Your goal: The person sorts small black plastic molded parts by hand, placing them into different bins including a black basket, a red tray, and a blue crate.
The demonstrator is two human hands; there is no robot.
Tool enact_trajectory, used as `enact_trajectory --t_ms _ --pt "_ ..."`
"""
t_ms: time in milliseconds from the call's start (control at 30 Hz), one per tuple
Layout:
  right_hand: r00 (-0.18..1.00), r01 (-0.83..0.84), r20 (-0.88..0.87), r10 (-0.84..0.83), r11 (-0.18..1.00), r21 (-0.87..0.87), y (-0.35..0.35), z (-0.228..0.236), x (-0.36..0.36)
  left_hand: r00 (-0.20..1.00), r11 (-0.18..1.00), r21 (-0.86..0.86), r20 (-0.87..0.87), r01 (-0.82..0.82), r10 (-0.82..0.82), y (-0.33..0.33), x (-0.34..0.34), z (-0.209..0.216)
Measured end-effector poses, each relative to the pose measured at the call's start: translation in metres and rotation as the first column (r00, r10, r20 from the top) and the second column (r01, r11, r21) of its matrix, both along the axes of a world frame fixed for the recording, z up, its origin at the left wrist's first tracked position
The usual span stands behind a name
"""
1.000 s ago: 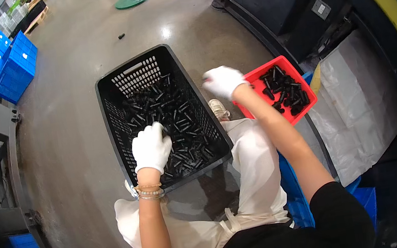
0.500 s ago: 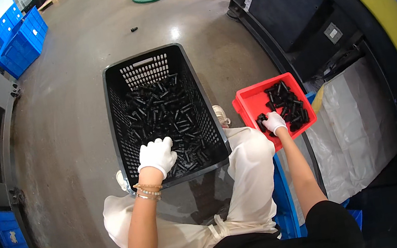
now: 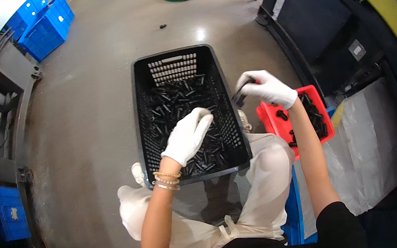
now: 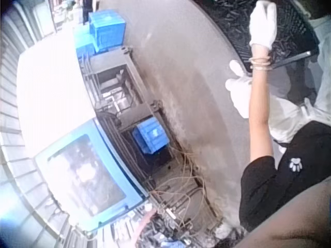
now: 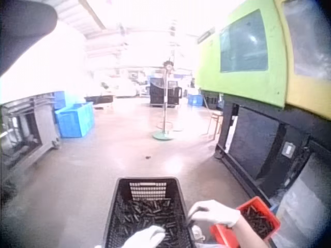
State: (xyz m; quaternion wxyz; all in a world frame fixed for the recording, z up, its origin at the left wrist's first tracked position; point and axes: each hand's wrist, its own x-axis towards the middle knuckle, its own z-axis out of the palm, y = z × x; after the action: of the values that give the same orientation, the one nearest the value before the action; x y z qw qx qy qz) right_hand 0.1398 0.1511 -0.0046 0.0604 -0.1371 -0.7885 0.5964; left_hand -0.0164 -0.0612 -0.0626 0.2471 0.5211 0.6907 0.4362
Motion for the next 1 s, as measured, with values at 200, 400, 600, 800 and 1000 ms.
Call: enact_trajectory --t_ms 200,400,600,800,1000 --pt "0.953 -0.285 -0.071 0.296 0.95 0.126 -0.073 0.015 -0.084 0.738 0.979 0.023 0.661 -0.202 0.137 -0.003 -0.002 0.024" --pt "0.949 0.198 -0.286 -0.13 0.954 0.223 -0.099 0.008 -0.084 0.709 0.957 0.096 0.693 -0.273 0.133 -0.018 -0.01 0.047" --pt "0.905 0.267 -0.426 0.007 0.77 0.579 -0.121 0.0 -0.073 0.552 0.845 0.145 0.81 -0.514 0.197 -0.024 -0.003 0.049" --pt "0.915 0.303 -0.4 0.058 0.556 0.774 -0.131 -0.003 -0.068 0.682 0.709 0.213 0.55 -0.672 0.482 -0.017 -0.004 0.039" --pt "0.923 0.322 -0.379 0.06 0.417 0.85 -0.131 -0.005 -0.065 0.683 0.649 0.244 0.415 -0.72 0.601 -0.011 -0.003 0.035"
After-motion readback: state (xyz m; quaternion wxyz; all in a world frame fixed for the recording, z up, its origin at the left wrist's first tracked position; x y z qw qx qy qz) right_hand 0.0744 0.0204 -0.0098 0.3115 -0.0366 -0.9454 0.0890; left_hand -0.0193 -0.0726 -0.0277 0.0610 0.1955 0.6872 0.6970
